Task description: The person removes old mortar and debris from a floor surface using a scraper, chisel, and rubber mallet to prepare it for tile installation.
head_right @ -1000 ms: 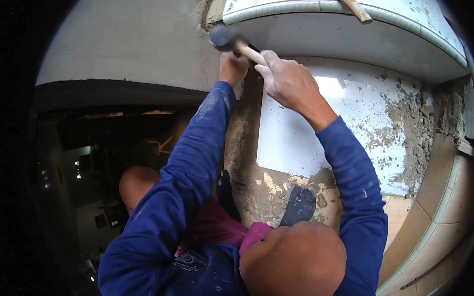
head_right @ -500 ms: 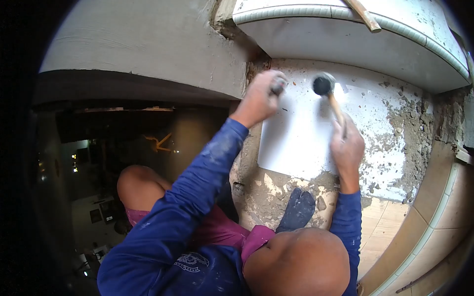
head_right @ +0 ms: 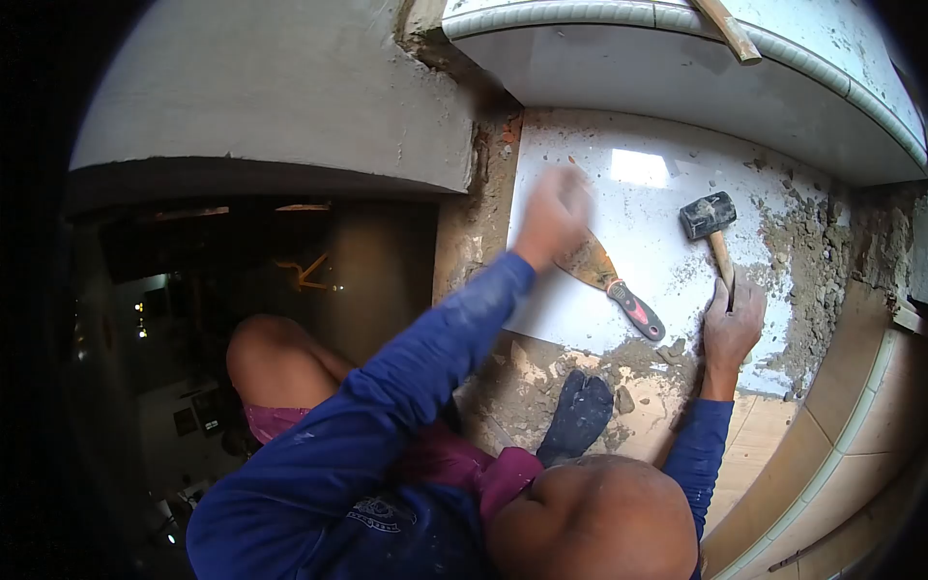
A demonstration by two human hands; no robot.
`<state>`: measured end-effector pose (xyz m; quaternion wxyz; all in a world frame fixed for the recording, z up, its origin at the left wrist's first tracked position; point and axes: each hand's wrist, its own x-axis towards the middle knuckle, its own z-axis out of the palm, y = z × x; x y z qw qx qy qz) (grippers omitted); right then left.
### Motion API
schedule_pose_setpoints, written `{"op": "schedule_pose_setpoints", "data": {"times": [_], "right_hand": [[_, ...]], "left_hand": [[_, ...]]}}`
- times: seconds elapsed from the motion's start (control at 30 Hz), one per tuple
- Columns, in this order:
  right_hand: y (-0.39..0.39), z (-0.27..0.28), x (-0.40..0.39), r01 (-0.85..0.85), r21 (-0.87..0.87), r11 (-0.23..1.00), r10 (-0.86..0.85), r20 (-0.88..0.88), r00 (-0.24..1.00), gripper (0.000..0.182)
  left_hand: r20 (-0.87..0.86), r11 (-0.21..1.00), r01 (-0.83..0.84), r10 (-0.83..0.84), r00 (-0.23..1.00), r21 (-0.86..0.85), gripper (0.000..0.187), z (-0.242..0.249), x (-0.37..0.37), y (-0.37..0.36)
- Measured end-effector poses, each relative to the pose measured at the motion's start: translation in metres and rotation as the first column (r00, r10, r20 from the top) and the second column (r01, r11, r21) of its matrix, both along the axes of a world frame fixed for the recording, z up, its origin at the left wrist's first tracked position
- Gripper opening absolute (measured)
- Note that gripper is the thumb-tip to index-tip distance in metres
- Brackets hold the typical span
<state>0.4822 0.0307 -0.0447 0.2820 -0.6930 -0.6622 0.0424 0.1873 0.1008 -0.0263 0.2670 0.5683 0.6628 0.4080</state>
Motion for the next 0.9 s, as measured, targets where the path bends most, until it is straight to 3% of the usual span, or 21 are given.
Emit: {"op": "schedule_pose_setpoints", "data": {"times": [0.03, 0.1, 0.13, 0.23, 0.33, 0.43, 0.53, 0.63, 0.73, 0.83, 0.87, 0.9], "right_hand": [[0.000, 0.002, -0.001, 0.006, -0.004, 1.000, -0.006, 0.006, 1.000, 0.030], [0.000, 0.002, -0.003, 0.023, -0.024, 0.999, -0.023, 0.028, 0.999, 0.030], [0.001, 0.001, -0.005, 0.036, -0.040, 0.999, -0.034, 0.042, 0.999, 0.029], [0.002, 0.003, -0.009, 0.058, -0.092, 0.994, -0.053, 0.050, 0.997, 0.028], [0.002, 0.005, -0.009, 0.049, -0.089, 0.995, -0.046, 0.034, 0.998, 0.028], [0.001, 0.005, -0.008, 0.046, -0.071, 0.996, -0.043, 0.040, 0.998, 0.028], [0.003, 0.003, -0.010, 0.055, -0.044, 0.998, -0.053, 0.055, 0.997, 0.028], [0.003, 0.003, -0.011, 0.049, -0.081, 0.996, -0.044, 0.060, 0.997, 0.028], [0.003, 0.006, -0.008, 0.045, -0.089, 0.995, -0.039, 0.063, 0.997, 0.027], [0.002, 0.003, -0.007, 0.037, -0.075, 0.996, -0.032, 0.068, 0.997, 0.027], [0.002, 0.002, -0.007, 0.030, -0.062, 0.998, -0.026, 0.067, 0.997, 0.027], [0.002, 0.002, -0.007, 0.025, -0.047, 0.999, -0.022, 0.065, 0.998, 0.027]], "left_hand": [[-0.254, 0.994, -0.107, 0.097, 0.962, -0.026, 0.023, 0.013, -0.032, 0.027], [-0.394, 0.978, -0.165, 0.203, 0.896, 0.130, 0.035, -0.012, -0.079, 0.068], [-0.456, 0.969, -0.078, 0.180, 0.872, 0.234, 0.041, -0.035, -0.101, 0.089], [-0.500, 0.971, 0.024, -0.143, 0.854, -0.238, 0.050, -0.017, -0.115, 0.123], [-0.645, 0.941, -0.103, -0.138, 0.752, -0.322, 0.056, -0.009, -0.094, 0.123], [-0.747, 0.883, -0.050, -0.365, 0.555, -0.467, 0.053, 0.002, -0.094, 0.120], [-0.624, 0.990, -0.032, -0.060, 0.779, -0.136, 0.049, -0.009, -0.098, 0.101], [-0.855, 0.962, 0.166, -0.268, 0.445, -0.215, 0.044, -0.004, -0.100, 0.105], [-0.767, 0.991, 0.135, -0.092, 0.635, -0.007, 0.039, -0.035, -0.099, 0.097], [-0.878, 0.972, 0.172, -0.221, 0.425, -0.161, 0.037, -0.019, -0.093, 0.069], [-0.721, 0.995, 0.069, -0.102, 0.685, -0.075, 0.040, -0.030, -0.092, 0.058], [-0.661, 0.996, 0.048, -0.088, 0.745, -0.078, 0.042, -0.039, -0.096, 0.049]]}}
